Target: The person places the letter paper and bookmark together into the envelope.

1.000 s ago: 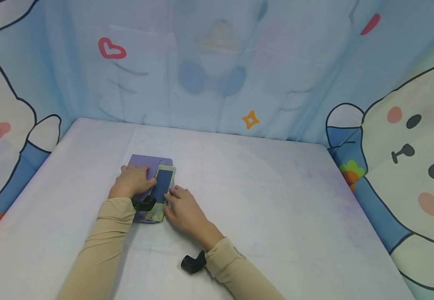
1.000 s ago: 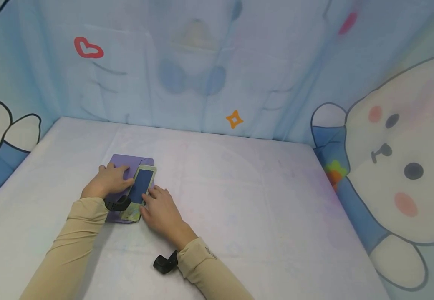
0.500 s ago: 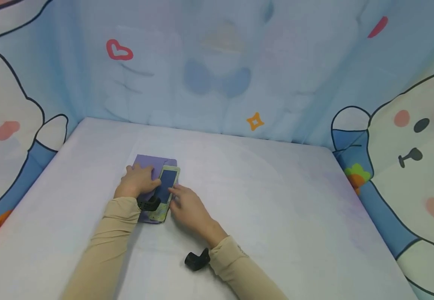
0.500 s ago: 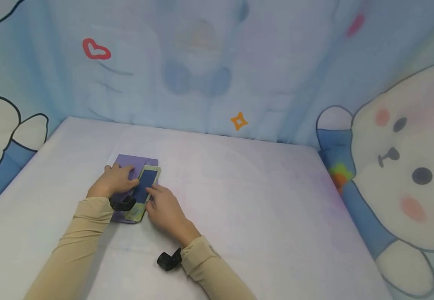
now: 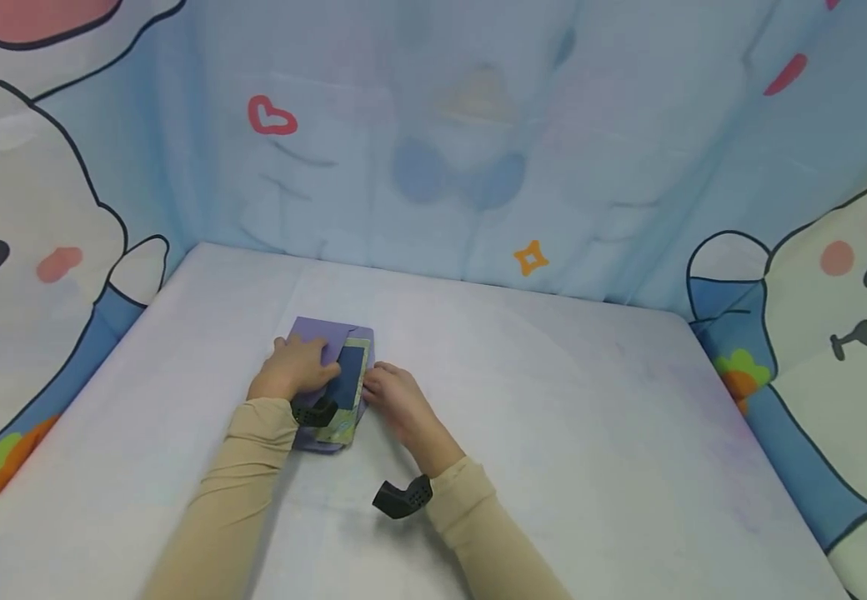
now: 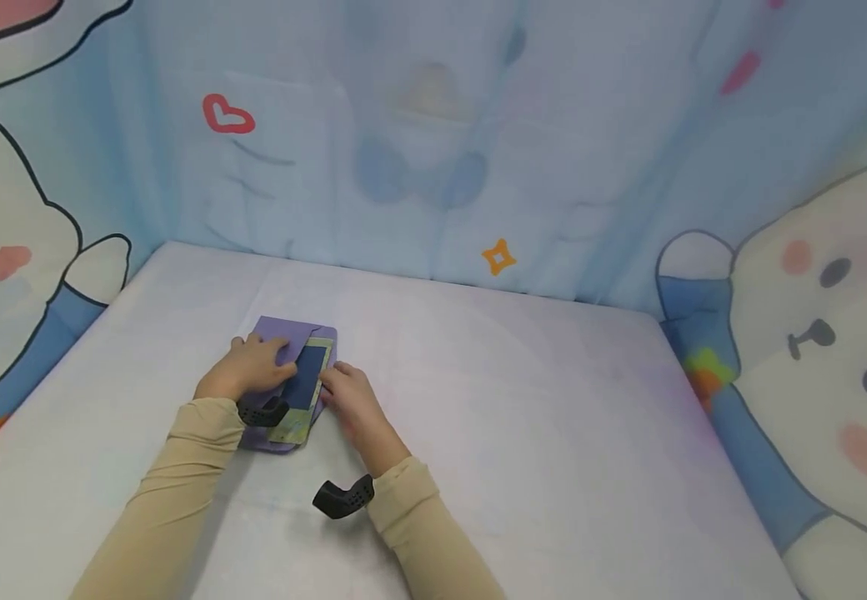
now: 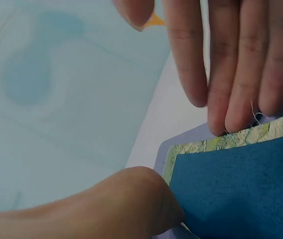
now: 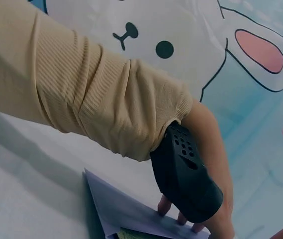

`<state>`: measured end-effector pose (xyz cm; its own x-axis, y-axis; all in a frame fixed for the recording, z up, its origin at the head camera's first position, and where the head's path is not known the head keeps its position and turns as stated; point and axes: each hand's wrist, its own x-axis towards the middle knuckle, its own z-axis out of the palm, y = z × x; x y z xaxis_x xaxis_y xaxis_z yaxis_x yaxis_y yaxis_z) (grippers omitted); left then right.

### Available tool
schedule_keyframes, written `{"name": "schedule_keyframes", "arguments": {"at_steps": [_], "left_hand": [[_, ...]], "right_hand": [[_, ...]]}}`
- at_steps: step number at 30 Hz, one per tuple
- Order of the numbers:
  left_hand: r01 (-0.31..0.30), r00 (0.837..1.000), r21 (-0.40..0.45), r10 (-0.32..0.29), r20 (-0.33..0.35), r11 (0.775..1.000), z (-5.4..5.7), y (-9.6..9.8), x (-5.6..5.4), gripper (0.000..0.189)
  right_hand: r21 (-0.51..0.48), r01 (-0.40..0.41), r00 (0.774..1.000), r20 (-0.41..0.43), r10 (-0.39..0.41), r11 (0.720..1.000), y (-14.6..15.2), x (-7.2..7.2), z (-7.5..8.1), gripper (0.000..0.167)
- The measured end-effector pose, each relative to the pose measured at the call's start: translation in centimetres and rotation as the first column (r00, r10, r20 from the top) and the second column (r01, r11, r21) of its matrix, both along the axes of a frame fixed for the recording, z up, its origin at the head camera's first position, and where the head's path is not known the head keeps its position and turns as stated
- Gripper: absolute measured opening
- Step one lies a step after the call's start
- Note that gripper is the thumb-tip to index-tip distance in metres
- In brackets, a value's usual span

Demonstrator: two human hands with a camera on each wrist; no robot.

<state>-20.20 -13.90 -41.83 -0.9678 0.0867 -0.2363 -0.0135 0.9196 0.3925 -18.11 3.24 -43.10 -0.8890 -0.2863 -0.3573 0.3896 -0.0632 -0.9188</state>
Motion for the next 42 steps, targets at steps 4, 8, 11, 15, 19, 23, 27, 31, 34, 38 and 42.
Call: {"name": "schedule_keyframes", "arguments": {"at_steps": [4, 8, 11, 15, 19, 23, 27, 31, 34, 38, 42], "left_hand": [[0.027, 1.000, -0.012, -0.027, 0.004, 1.000, 0.0, 0.1, 0.0, 0.062], [0.027, 0.999, -0.012, -0.027, 0.020, 1.000, 0.2, 0.0, -0.1, 0.063], [0.014, 1.000, -0.007, -0.014, 0.027, 1.000, 0.2, -0.3, -0.1, 0.064], [0.002, 1.000, -0.006, -0.001, 0.029, 1.000, 0.1, -0.5, -0.1, 0.064], [0.012, 1.000, -0.012, -0.011, 0.029, 1.000, 0.1, -0.5, -0.1, 0.063], [0.017, 0.999, -0.014, -0.017, 0.031, 1.000, 0.1, -0.3, -0.1, 0.063], [0.023, 0.999, -0.017, -0.022, 0.032, 1.000, 0.1, -0.2, -0.2, 0.063], [0.033, 0.999, -0.020, -0.032, 0.035, 0.999, 0.0, -0.2, -0.3, 0.064], [0.036, 0.998, -0.017, -0.036, 0.045, 0.999, 0.1, -0.2, -0.3, 0.064], [0.027, 0.998, -0.011, -0.027, 0.056, 1.000, 0.3, -0.2, -0.2, 0.064], [0.022, 0.998, -0.008, -0.021, 0.065, 1.000, 0.3, -0.4, -0.2, 0.063]], "right_hand": [[-0.127, 0.053, 0.996, 0.074, -0.044, 0.990, -0.1, 0.2, -0.2, 0.060], [-0.189, 0.065, 0.993, 0.107, -0.045, 0.980, -0.1, 0.4, 0.0, 0.057], [-0.219, 0.065, 0.990, 0.138, -0.035, 0.974, 0.0, 0.6, 0.3, 0.057], [-0.270, 0.054, 0.985, 0.174, -0.006, 0.961, 0.0, 0.8, 0.4, 0.058], [-0.311, 0.032, 0.983, 0.182, 0.026, 0.950, -0.2, 0.9, 0.2, 0.059], [-0.333, 0.018, 0.981, 0.190, 0.048, 0.943, -0.4, 0.9, -0.1, 0.061], [-0.330, -0.013, 0.979, 0.189, 0.080, 0.944, -0.2, 0.7, -0.2, 0.061], [-0.265, -0.121, 0.973, 0.160, 0.167, 0.957, 0.3, 0.6, 0.3, 0.064], [-0.170, -0.226, 0.959, 0.136, 0.250, 0.959, 0.8, 0.6, 0.9, 0.067], [-0.111, -0.312, 0.934, 0.144, 0.326, 0.944, 1.1, 1.0, 1.2, 0.071], [-0.135, -0.322, 0.926, 0.159, 0.341, 0.937, 0.6, 1.2, 0.9, 0.073]]}}
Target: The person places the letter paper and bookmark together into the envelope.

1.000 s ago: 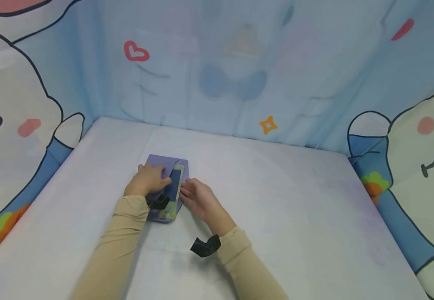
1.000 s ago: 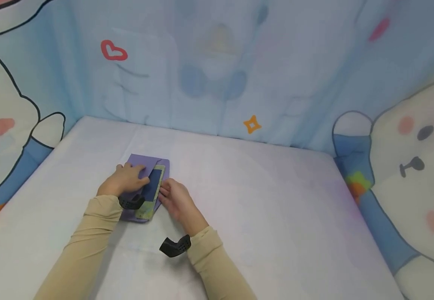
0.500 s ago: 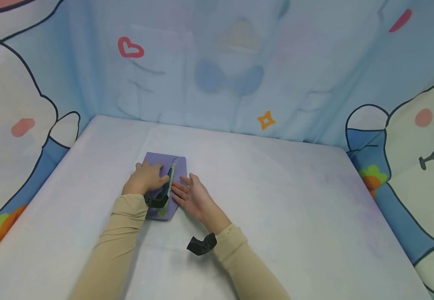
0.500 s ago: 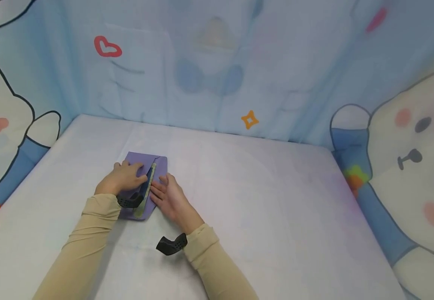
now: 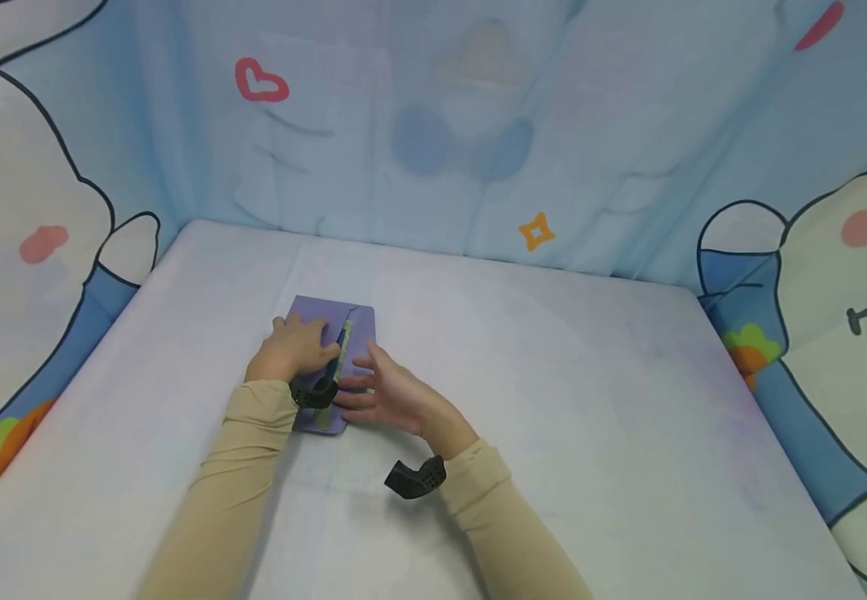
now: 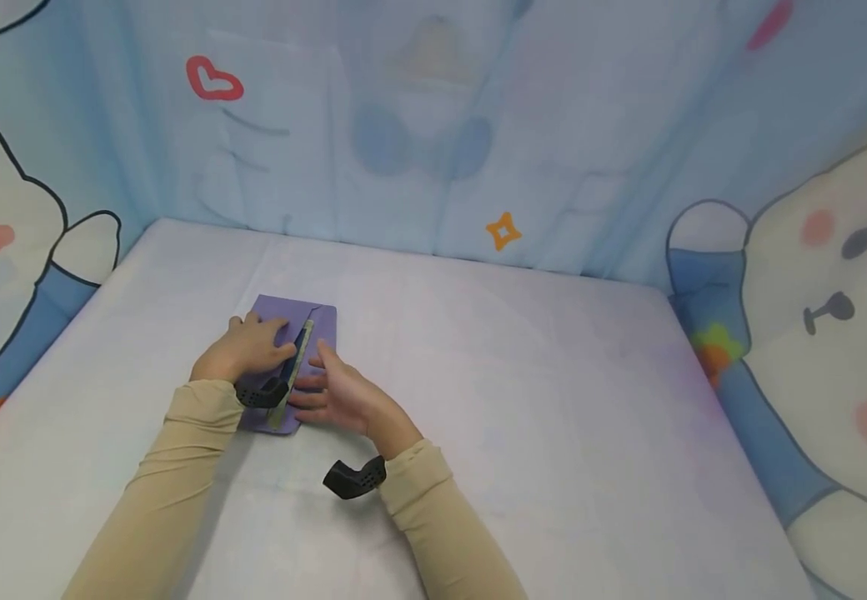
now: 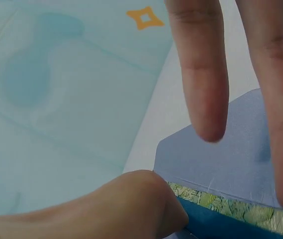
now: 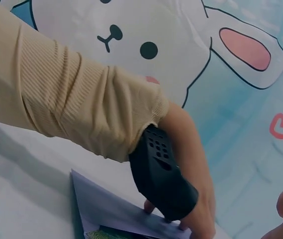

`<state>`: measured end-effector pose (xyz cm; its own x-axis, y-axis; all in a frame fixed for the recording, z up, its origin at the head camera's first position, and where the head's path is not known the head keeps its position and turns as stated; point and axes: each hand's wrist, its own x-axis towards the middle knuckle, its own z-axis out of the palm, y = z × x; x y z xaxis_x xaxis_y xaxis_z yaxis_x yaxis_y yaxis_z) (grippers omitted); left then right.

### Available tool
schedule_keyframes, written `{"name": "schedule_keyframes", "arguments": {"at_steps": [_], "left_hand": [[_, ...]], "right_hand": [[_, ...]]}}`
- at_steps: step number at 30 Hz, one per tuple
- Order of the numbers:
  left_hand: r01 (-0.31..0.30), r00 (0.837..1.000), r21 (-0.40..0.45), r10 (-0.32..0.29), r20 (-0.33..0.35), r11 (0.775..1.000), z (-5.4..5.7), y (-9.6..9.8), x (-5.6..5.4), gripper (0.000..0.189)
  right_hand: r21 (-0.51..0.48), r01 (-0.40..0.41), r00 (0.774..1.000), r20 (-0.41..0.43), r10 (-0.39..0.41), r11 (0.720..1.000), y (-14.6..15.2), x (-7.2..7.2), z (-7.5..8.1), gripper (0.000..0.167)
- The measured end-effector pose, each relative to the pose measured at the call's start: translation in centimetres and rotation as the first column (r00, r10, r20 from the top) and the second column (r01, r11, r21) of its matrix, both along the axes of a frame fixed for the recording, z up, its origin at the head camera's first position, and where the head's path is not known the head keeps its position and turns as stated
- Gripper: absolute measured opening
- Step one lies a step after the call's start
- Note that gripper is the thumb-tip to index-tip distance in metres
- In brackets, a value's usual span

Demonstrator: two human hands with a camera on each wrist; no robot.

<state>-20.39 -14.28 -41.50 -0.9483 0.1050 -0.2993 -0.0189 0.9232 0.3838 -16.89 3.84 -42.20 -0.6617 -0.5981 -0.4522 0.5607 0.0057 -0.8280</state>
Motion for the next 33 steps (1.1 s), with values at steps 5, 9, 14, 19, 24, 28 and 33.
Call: {"name": "schedule_keyframes", "arguments": {"at_steps": [5, 9, 14, 19, 24, 28, 33], "left_hand": [[-0.022, 1.000, 0.017, 0.022, -0.002, 1.000, 0.1, -0.6, -0.3, 0.057], [-0.032, 0.999, 0.008, 0.032, -0.029, 0.999, 0.1, -0.9, -0.5, 0.056], [-0.039, 0.997, 0.000, 0.039, -0.068, 0.999, 0.1, -0.8, -0.5, 0.058], [-0.068, 0.995, -0.001, 0.068, -0.077, 0.998, 0.2, -0.6, -0.5, 0.060], [-0.079, 0.994, -0.011, 0.078, -0.069, 0.997, -0.3, 0.1, -0.5, 0.061], [-0.083, 0.995, -0.018, 0.082, -0.063, 0.996, -0.8, 0.7, -0.3, 0.061], [-0.092, 0.994, -0.019, 0.090, -0.069, 0.996, -0.9, 0.7, -0.4, 0.061]], "right_hand": [[-0.015, 0.013, 1.000, 0.006, -0.013, 1.000, -1.1, -0.3, -0.2, 0.071], [-0.007, 0.085, 0.996, 0.015, -0.085, 0.996, -1.4, -0.9, -0.4, 0.067], [-0.069, 0.265, 0.964, 0.028, -0.264, 0.962, -1.4, -2.3, -0.9, 0.063], [-0.164, 0.327, 0.945, 0.059, -0.321, 0.931, -1.5, -3.5, -1.3, 0.068], [-0.181, 0.337, 0.942, 0.067, -0.330, 0.924, -1.6, -4.1, -1.6, 0.071], [-0.174, 0.362, 0.932, 0.091, -0.351, 0.916, -1.4, -4.5, -2.1, 0.070], [-0.177, 0.354, 0.935, 0.101, -0.341, 0.918, -1.8, -5.1, -2.2, 0.071]]}}
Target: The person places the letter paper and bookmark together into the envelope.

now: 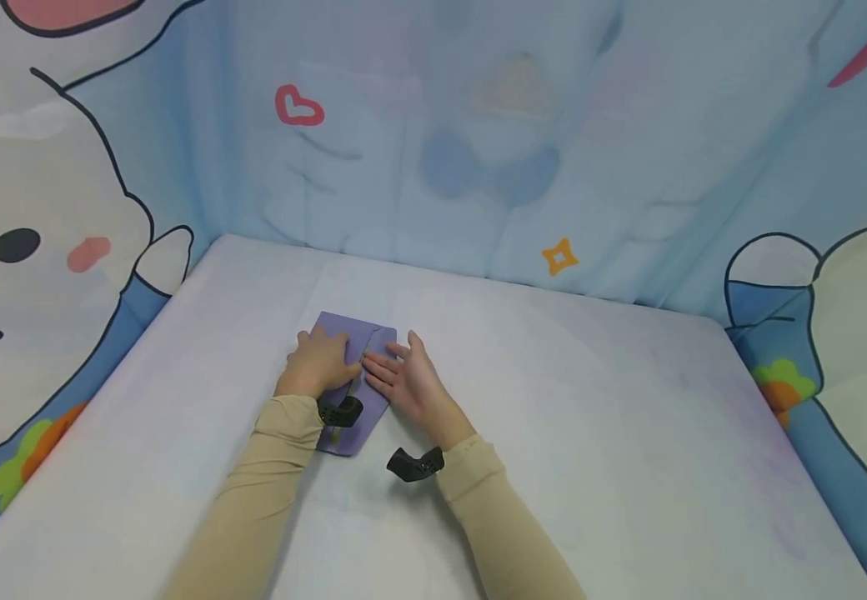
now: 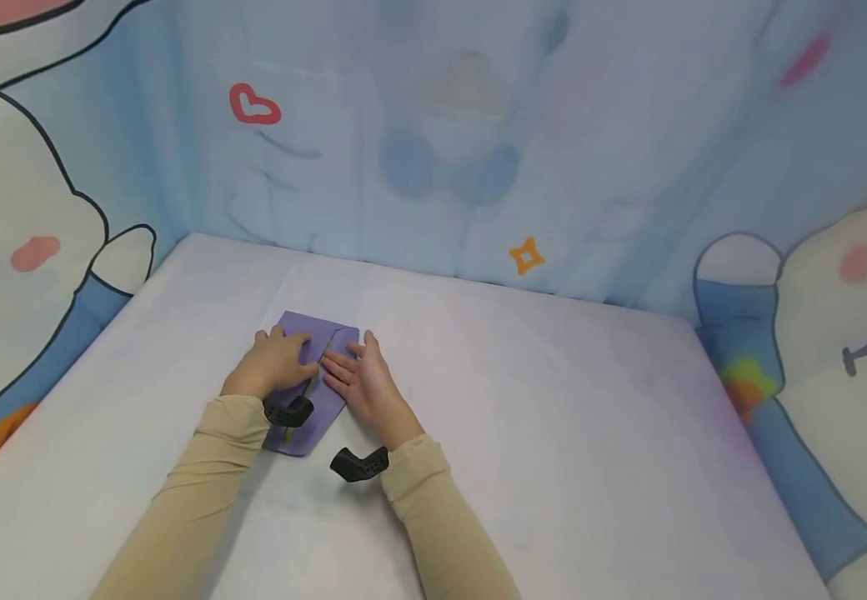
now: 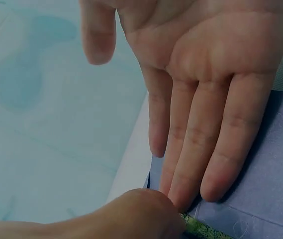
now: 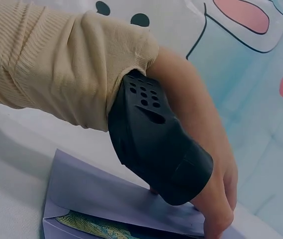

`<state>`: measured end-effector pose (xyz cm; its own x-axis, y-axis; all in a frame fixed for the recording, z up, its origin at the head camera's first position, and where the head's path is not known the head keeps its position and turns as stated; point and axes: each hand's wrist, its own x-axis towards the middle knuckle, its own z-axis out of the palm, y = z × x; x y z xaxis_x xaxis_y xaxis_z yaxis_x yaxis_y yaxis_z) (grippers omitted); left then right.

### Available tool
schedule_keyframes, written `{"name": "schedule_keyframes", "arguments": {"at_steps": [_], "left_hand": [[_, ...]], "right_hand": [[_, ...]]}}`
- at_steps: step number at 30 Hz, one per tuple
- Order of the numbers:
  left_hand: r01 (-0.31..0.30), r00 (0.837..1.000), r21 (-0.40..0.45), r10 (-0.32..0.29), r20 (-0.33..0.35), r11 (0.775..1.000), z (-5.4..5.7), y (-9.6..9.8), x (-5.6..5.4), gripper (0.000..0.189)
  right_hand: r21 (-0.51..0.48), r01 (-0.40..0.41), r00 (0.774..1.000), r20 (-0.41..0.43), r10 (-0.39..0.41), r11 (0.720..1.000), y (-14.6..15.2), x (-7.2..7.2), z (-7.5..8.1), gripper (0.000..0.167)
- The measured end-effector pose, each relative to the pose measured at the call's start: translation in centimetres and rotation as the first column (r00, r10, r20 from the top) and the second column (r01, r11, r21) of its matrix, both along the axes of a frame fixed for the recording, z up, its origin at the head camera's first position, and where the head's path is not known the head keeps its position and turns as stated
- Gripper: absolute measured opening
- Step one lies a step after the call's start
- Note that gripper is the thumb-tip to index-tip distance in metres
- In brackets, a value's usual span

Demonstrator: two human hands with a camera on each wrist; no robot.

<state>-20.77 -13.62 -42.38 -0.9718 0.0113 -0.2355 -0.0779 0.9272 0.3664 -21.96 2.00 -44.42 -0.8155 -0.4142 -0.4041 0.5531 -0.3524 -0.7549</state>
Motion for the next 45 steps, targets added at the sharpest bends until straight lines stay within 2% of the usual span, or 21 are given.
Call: {"name": "schedule_keyframes", "arguments": {"at_steps": [6, 15, 25, 32, 38, 42, 45], "left_hand": [[0.025, 1.000, 0.012, -0.024, -0.012, 1.000, 0.5, 0.7, -0.4, 0.060], [0.029, 0.999, 0.016, -0.028, -0.024, 0.999, 2.1, 1.3, -1.4, 0.058], [0.033, 0.999, 0.025, -0.033, -0.018, 0.999, 1.8, 1.7, -1.7, 0.059], [0.038, 0.999, 0.013, -0.038, 0.006, 0.999, 1.9, 1.9, -1.8, 0.060], [0.036, 0.999, 0.020, -0.036, -0.015, 0.999, 2.1, 1.7, -1.9, 0.058], [0.038, 0.999, 0.039, -0.038, -0.012, 0.999, 2.0, 1.9, -1.9, 0.058], [0.031, 0.999, 0.042, -0.031, -0.012, 0.999, 2.0, 2.0, -1.9, 0.059]], "right_hand": [[0.027, -0.036, 0.999, -0.009, 0.036, 0.999, 0.9, 0.1, 0.2, 0.070], [0.015, -0.156, 0.988, 0.019, 0.156, 0.988, 2.6, 2.7, 1.1, 0.071], [-0.024, -0.178, 0.982, 0.052, 0.179, 0.984, 2.9, 4.7, 1.2, 0.073], [-0.033, -0.228, 0.972, 0.047, 0.229, 0.973, 2.9, 6.0, 1.4, 0.075], [-0.080, -0.205, 0.978, 0.019, 0.207, 0.975, 2.0, 6.4, 1.5, 0.075], [-0.045, -0.164, 0.986, 0.028, 0.165, 0.985, 2.0, 6.1, 1.2, 0.073], [0.001, -0.126, 0.992, 0.025, 0.126, 0.992, 1.9, 5.2, 1.1, 0.071]]}}
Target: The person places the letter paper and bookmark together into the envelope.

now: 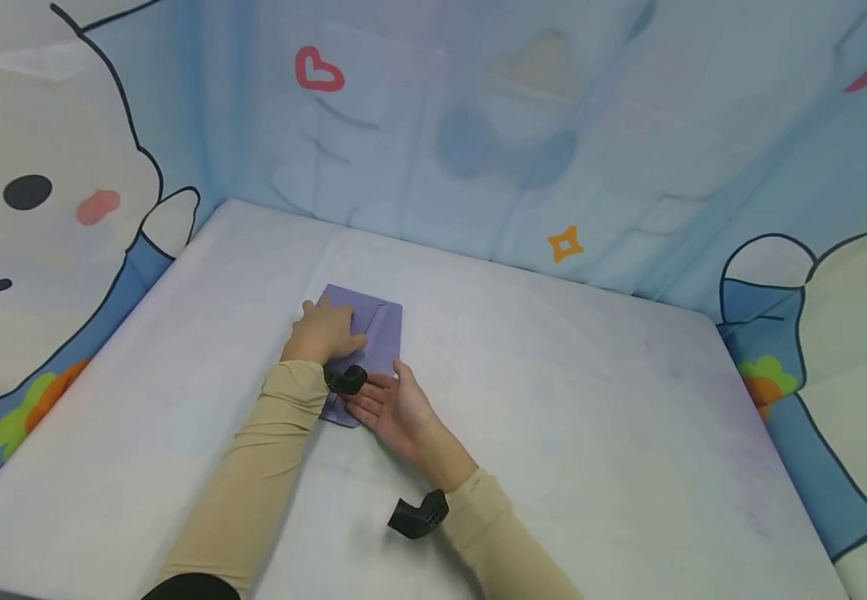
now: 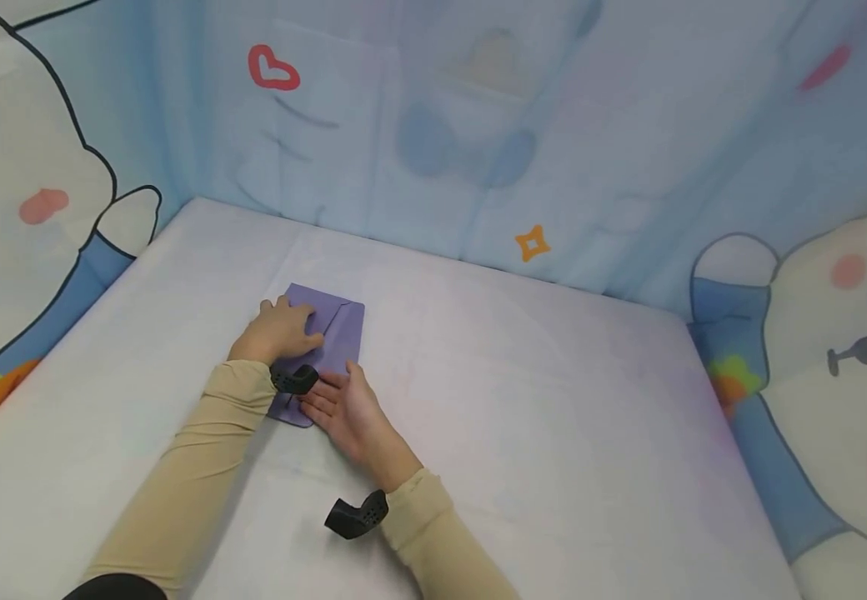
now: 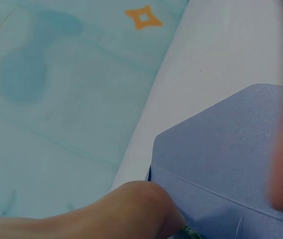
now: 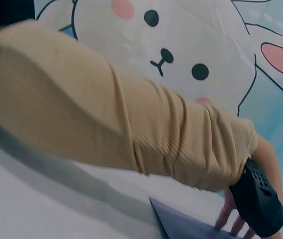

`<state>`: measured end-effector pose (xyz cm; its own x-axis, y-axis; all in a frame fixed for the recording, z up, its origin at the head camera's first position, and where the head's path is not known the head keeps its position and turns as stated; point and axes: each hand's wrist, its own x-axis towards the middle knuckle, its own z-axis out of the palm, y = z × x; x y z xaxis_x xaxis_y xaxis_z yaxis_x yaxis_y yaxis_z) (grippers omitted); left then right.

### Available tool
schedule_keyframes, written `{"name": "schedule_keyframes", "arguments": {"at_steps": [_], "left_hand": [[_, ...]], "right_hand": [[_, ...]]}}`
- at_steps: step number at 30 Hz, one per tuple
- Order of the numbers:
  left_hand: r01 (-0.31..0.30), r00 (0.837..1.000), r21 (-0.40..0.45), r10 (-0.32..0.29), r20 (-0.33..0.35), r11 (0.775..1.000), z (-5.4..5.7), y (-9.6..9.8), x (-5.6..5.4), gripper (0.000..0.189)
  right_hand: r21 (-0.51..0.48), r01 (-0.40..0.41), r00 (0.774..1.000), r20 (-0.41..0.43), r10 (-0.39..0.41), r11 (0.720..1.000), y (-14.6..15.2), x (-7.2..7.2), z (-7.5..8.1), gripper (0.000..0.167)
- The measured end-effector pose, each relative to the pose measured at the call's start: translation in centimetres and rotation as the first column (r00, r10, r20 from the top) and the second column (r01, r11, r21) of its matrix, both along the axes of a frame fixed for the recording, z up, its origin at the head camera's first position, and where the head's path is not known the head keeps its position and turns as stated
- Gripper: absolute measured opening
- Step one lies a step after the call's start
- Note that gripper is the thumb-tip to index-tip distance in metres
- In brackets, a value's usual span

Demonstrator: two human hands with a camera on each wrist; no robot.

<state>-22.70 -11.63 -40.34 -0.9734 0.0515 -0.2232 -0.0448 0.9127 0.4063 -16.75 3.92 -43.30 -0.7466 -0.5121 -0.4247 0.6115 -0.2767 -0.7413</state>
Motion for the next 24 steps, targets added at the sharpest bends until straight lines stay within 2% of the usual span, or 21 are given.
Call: {"name": "schedule_keyframes", "arguments": {"at_steps": [4, 7, 11, 15, 19, 24], "left_hand": [[-0.008, 1.000, 0.008, 0.008, 0.006, 1.000, 0.0, 0.0, 0.1, 0.058], [-0.006, 1.000, 0.022, 0.006, 0.024, 1.000, -0.2, 0.0, 0.3, 0.059], [-0.003, 0.999, 0.029, 0.002, 0.035, 1.000, -0.7, 0.2, 0.4, 0.061], [-0.003, 1.000, 0.035, 0.003, 0.019, 0.999, -1.0, 0.3, 0.2, 0.060], [-0.022, 1.000, 0.039, 0.021, 0.019, 0.999, -1.2, 0.3, -0.2, 0.061], [-0.028, 1.000, 0.009, 0.028, -0.006, 1.000, -1.7, -0.1, -0.8, 0.061]], "right_hand": [[0.045, 0.065, 0.998, -0.023, -0.064, 0.997, -0.5, -1.9, 0.0, 0.070], [0.059, 0.077, 0.997, -0.014, -0.077, 0.995, -1.0, -3.0, -0.1, 0.071], [0.066, 0.078, 0.997, 0.012, -0.079, 0.995, -1.1, -3.5, -0.6, 0.071], [0.076, 0.116, 0.993, 0.004, -0.117, 0.990, 0.1, -3.5, -0.9, 0.067], [0.133, 0.151, 0.987, -0.080, -0.142, 0.979, 1.8, -3.3, -0.4, 0.061], [0.241, 0.202, 0.964, -0.222, -0.149, 0.949, 3.9, -3.4, 0.2, 0.058]]}}
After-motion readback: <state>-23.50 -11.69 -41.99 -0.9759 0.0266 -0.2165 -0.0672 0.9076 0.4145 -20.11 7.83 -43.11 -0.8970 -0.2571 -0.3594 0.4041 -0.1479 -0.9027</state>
